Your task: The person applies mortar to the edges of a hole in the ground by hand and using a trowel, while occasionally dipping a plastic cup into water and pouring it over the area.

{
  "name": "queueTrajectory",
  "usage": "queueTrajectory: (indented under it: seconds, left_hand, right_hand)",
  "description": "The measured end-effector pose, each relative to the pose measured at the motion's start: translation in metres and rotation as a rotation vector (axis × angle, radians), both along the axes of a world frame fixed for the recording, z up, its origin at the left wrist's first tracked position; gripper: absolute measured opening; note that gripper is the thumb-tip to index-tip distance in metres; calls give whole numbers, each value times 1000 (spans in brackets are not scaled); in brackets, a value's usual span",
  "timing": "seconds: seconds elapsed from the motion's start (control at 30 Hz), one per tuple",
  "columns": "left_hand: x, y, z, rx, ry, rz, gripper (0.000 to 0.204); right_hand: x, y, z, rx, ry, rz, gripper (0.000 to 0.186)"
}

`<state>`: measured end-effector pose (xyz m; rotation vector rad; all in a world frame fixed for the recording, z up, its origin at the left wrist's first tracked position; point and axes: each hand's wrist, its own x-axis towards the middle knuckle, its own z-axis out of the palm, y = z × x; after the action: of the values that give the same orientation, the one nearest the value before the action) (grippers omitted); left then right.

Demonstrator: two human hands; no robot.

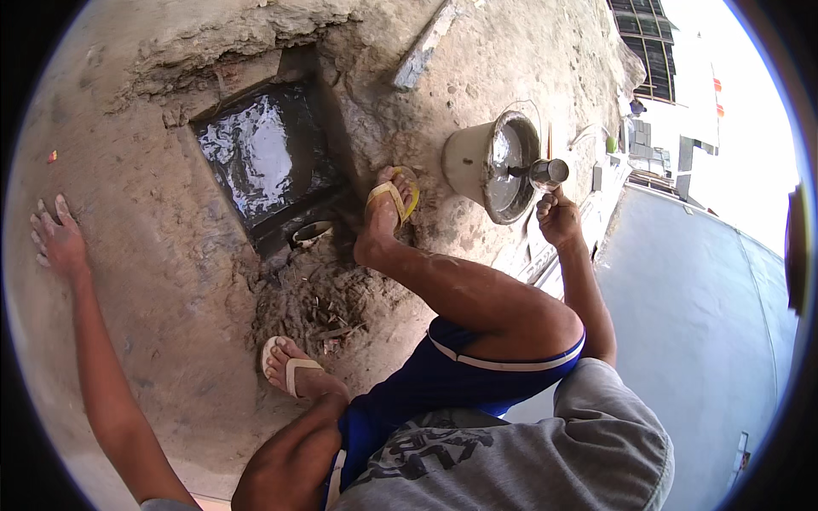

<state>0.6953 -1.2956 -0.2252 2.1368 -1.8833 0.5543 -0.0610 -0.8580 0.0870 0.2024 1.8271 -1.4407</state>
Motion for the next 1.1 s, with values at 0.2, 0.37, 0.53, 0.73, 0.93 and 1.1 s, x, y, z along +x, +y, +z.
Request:
queueTrajectory:
  seconds: [0.2,0.37,0.53,0.73,0.93,1.1]
  left_hand:
    - [-5,13,-2,22,62,-50,70]
    - [8,5,12,-11,-10,-54,69]
    - [-6,15,29,105,48,-32,69]
    - [-30,14,43,166,232,-51,68]
    - [-39,9,55,238,259,-67,59]
    - [-51,10,54,257,300,-84,54]
  right_hand:
    - [-16,5,5,71,-108,57,15]
    - [53,-118,31,126,348,665,18]
    - [163,-243,-76,573,738,1481,25]
    - [221,-256,-369,761,877,2039,29]
    - [222,-226,-538,963,646,1681,33]
    - [198,-202,-612,993,851,1932,23]
